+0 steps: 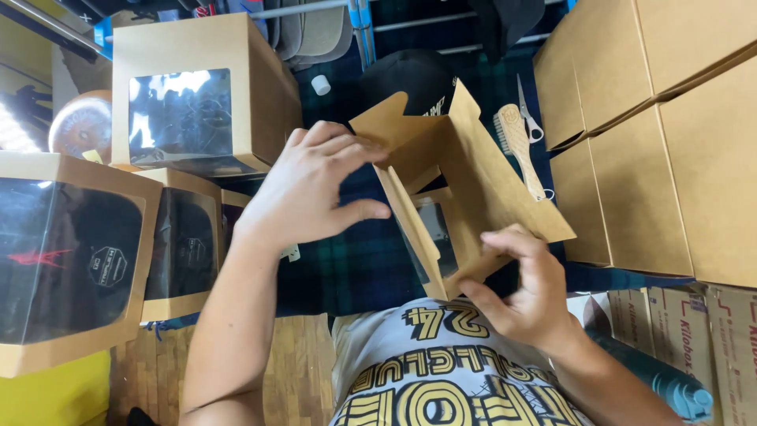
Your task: The person assembles a cardboard box and places a black hat inside it, then closes the lid. They later take the hat out, brush it with a wooden brush, and place it back into a box, checking the appearance through the window.
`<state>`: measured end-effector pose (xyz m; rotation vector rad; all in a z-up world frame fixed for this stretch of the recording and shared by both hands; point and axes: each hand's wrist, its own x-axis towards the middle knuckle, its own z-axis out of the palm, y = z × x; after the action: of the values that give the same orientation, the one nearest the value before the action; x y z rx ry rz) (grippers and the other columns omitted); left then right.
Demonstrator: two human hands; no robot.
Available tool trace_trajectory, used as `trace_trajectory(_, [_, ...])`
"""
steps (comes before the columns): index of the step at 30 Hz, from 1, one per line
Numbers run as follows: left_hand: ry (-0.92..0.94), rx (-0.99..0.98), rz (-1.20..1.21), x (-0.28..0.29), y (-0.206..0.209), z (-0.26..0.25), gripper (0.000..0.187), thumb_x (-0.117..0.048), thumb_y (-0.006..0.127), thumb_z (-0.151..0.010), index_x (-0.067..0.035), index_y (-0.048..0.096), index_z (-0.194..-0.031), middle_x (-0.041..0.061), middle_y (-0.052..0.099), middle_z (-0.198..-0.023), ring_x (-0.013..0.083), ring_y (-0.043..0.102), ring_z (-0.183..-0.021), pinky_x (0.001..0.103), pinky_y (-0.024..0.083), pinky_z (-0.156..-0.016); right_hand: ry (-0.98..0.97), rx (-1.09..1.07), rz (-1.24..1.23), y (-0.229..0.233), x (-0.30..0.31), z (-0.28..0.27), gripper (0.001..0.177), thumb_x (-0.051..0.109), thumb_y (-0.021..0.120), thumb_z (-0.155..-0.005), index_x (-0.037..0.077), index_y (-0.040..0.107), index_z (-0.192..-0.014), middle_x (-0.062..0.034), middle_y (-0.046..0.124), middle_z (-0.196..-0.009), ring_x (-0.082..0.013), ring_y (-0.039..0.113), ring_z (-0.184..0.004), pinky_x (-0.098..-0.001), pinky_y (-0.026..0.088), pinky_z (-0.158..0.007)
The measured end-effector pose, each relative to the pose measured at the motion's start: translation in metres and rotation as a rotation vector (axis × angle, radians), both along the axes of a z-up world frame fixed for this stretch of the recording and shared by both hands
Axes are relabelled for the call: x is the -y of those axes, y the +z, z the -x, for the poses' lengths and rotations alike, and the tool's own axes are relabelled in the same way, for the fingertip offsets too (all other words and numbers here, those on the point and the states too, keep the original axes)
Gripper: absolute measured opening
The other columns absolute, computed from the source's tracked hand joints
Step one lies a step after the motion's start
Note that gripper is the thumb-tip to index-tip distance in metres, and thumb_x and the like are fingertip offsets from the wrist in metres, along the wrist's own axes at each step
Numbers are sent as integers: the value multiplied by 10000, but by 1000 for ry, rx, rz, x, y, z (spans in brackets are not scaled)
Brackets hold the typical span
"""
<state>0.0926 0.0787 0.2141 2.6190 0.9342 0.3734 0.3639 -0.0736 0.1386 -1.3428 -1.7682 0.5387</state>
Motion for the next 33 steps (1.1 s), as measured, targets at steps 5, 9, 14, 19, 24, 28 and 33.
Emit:
trace_trajectory(5, [170, 83, -35, 13, -25, -25, 834, -837, 450, -806, -71, 705, -1018, 64, 706, -1061, 313, 569, -1125, 584, 323, -1026, 294, -515, -253, -7, -5, -1, 335, 253, 628, -932, 227, 389, -1166, -54, 563, -857, -181, 517, -783, -385, 429, -824])
trace_trajectory(9, [287, 90, 60, 14, -35, -32, 807, -835, 501, -776, -102, 726, -1027, 123, 719, -1177, 396, 511, -1302, 660, 243, -1095, 344, -480, -308, -13, -5, -7, 328, 285, 626, -973, 200, 416, -1210, -67, 589, -882, -182, 554, -778, -385, 450, -807])
trace_trajectory(14, [242, 173, 107, 21, -33, -32, 748, -778, 535, -802, -105, 673, -1097, 99, 694, -1193, 372, 521, -1311, 664, 161, -1177, 339, -482, -305, -21, -4, -10, 369, 234, 662, -974, 170, 479, -1287, -54, 616, -893, -170, 592, -809, -363, 479, -793])
trace_trajectory(19, [147, 334, 88, 24, -40, -28, 721, -709, 613, -798, -43, 653, -1071, 98, 675, -1055, 286, 592, -1088, 524, 373, -1125, 332, -437, -321, -15, -5, -5, 400, 242, 687, -962, 174, 469, -1290, -21, 596, -829, -159, 565, -768, -359, 469, -789])
trace_trajectory(24, [62, 467, -118, 44, -39, -25, 559, -602, 624, -860, -56, 654, -977, 60, 693, -955, 371, 594, -1177, 645, 356, -1170, 297, -547, -345, -2, -20, -16, 414, 419, 664, -967, 192, 517, -1282, 22, 482, -752, -141, 431, -705, -362, 364, -822])
trace_trajectory(28, [-83, 530, -647, 69, -38, -13, 304, -340, 603, -1039, -132, 590, -1260, 16, 771, -1133, 307, 605, -1074, 555, 529, -1018, 473, -824, -288, -4, -60, -56, 513, 577, 644, -882, 149, 589, -1159, -2, 404, -724, -177, 346, -721, -395, 326, -846])
trace_trajectory(33, [7, 924, -1011, 56, -59, -24, 822, -399, 745, -917, -353, 281, -1594, 29, 252, -1666, 289, 511, -1200, 587, 405, -1093, 735, -1045, -121, 7, -114, -62, 490, 606, 523, -1015, 121, 587, -1052, 35, 312, -689, -126, 296, -655, -361, 318, -811])
